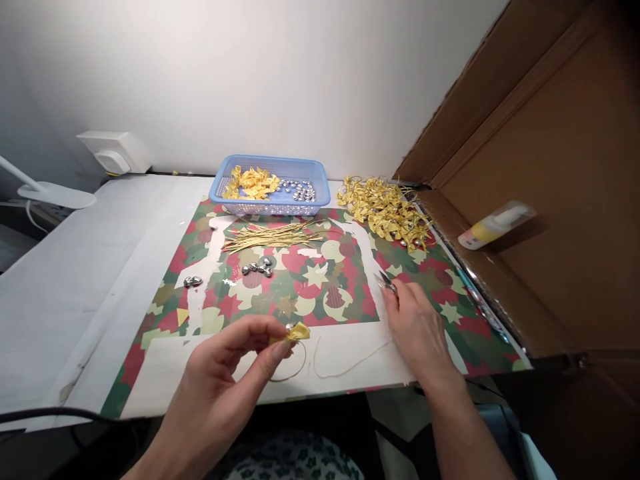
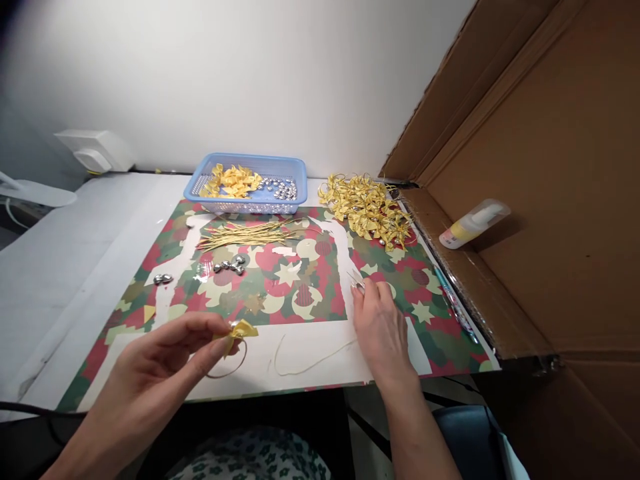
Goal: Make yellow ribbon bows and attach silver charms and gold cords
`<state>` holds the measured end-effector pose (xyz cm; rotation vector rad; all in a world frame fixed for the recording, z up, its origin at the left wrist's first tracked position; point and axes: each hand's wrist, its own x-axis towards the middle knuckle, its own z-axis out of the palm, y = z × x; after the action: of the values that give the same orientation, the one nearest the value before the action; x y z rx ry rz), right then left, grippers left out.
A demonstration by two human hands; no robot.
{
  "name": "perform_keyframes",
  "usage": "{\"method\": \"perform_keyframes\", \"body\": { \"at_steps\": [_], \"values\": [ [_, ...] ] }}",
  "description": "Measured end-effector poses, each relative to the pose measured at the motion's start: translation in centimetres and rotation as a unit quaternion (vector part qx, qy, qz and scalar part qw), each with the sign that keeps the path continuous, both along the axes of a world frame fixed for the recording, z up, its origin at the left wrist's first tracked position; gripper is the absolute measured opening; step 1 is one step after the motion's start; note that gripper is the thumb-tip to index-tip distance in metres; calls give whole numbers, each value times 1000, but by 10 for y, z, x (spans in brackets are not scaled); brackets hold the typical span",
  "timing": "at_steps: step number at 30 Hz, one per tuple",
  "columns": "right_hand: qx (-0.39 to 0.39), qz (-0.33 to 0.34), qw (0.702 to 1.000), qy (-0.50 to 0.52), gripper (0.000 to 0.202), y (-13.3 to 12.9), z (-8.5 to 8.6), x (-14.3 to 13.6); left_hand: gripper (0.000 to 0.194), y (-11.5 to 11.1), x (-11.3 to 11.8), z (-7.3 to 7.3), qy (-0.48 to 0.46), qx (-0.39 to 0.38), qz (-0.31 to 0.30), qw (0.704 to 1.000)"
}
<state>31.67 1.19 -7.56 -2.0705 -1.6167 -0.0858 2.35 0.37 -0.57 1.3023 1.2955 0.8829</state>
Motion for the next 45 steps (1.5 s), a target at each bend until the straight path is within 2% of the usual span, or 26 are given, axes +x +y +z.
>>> {"method": "perform_keyframes", "body": {
  "at_steps": [3, 6, 7, 8, 10, 11, 13, 16, 18, 20, 21, 23, 26, 28, 33, 35, 39, 41, 43, 45],
  "values": [
    [28, -11, 999, -32, 34, 5, 2, 3, 14, 0, 2, 1, -34, -8, 7, 999],
    [86, -1, 996, -4, 35, -7, 25, -14, 25, 2, 3, 3, -63, -32, -1, 998],
    [103, 33, 993, 55, 32, -14, 35, -23, 23, 3, 3, 4, -65, -36, -10, 997],
    [97, 94, 982, 129, 28, -20, 45, -35, 19, 4, 4, 4, -62, -39, -20, 997],
    [28, 224, 946, 235, 25, -29, 63, -59, 11, 6, 6, 4, -46, -29, -35, 998],
    [20, 266, 929, 257, 24, -31, 70, -71, 8, 7, 7, 4, -36, -16, -41, 998],
    [1, 304, 911, 279, 14, -32, 77, -91, 3, 7, 8, 2, -15, 30, -49, 998],
    [-44, 288, 883, 368, 31, -27, 77, -108, 12, 4, 8, -2, 27, 157, -29, 987],
    [-85, 254, 835, 481, 39, -25, 73, -113, 19, 3, 7, -3, 39, 209, -14, 977],
    [-105, 225, 788, 563, 45, -25, 69, -115, 20, 4, 5, -1, 11, 178, -33, 983],
    [-102, 219, 779, 578, 46, -26, 67, -117, 18, 5, 4, 1, -18, 137, -57, 989],
    [-92, 219, 787, 569, 47, -27, 67, -118, 15, 7, 2, 6, -81, 45, -96, 991],
    [-88, 227, 812, 530, 46, -30, 68, -119, 9, 9, 3, 12, -127, -24, -88, 988],
    [-89, 232, 824, 509, 45, -31, 69, -119, 10, 9, 5, 12, -117, -18, -70, 991],
    [-63, 252, 863, 433, 38, -32, 72, -112, 22, 9, 8, 12, -79, 4, -73, 994],
    [-59, 249, 867, 428, 31, -33, 74, -110, 24, 10, 6, 13, -65, 5, -79, 995],
    [-75, 253, 857, 442, 24, -31, 75, -113, 27, 11, 5, 10, -42, 20, -100, 994],
    [-88, 254, 844, 464, 30, -30, 75, -118, 26, 10, 7, 5, -27, 60, -99, 993],
    [-102, 252, 811, 519, 39, -29, 73, -123, 23, 9, 9, 2, -14, 115, -91, 989],
    [-118, 249, 766, 581, 44, -29, 71, -125, 24, 8, 10, 1, -19, 125, -94, 988]
  ]
}}
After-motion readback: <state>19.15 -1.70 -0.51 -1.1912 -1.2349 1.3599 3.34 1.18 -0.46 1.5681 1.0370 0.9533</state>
